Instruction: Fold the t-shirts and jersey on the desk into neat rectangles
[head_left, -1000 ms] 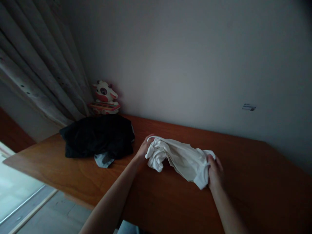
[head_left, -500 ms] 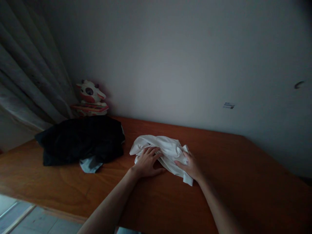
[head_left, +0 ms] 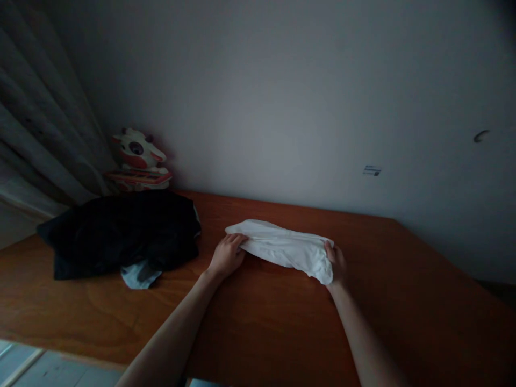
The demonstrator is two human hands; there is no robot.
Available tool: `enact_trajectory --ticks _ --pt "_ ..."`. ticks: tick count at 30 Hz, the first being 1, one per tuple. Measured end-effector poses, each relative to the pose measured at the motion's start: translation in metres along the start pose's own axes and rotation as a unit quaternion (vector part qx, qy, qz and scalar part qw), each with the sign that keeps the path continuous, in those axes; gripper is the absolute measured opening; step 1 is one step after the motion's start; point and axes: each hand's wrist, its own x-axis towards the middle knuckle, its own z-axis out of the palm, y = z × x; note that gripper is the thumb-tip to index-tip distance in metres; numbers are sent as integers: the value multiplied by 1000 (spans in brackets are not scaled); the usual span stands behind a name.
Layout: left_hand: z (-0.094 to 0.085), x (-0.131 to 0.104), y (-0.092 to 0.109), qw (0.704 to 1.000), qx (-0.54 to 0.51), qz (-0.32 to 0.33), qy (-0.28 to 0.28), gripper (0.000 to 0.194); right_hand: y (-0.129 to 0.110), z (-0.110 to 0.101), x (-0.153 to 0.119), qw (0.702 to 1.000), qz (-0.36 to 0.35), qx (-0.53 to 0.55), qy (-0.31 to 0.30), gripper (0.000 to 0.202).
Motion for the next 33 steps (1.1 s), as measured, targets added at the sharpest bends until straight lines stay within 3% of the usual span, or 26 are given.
enact_trajectory --ticks 3,5,8,11,13,16,21,25,29,33 --pt "1 -1 -2 999 -28 -3 36 32 0 2 -1 989 -124 -72 37 82" --pt "1 -2 -4 998 -29 -6 55 33 -5 -2 -7 954 -263 -142 26 69" --pt "1 -3 -5 998 -45 -20 44 41 -12 -9 -20 888 -389 -208 -127 30" --pt "1 -4 -6 998 -51 -26 24 42 -14 -9 -35 819 -423 -268 -279 46" --pt "-1 -4 -5 999 -24 -12 23 39 -12 -4 -41 801 -425 -297 -299 54" --pt "-7 -5 -6 1000 10 17 3 39 -9 6 -41 818 -411 -295 -272 21" --pt "-25 -8 -9 999 -17 41 4 17 -17 12 -34 890 -376 -186 -180 29" --pt "-34 -9 -3 998 -44 44 -18 21 -25 12 -40 941 -299 -127 -94 37" --pt "-25 -7 4 997 -33 44 -44 26 -22 15 -48 965 -203 -85 -143 45" --pt "-16 -2 1 992 -116 -35 16 27 -14 14 -46 974 -170 -57 -139 45"
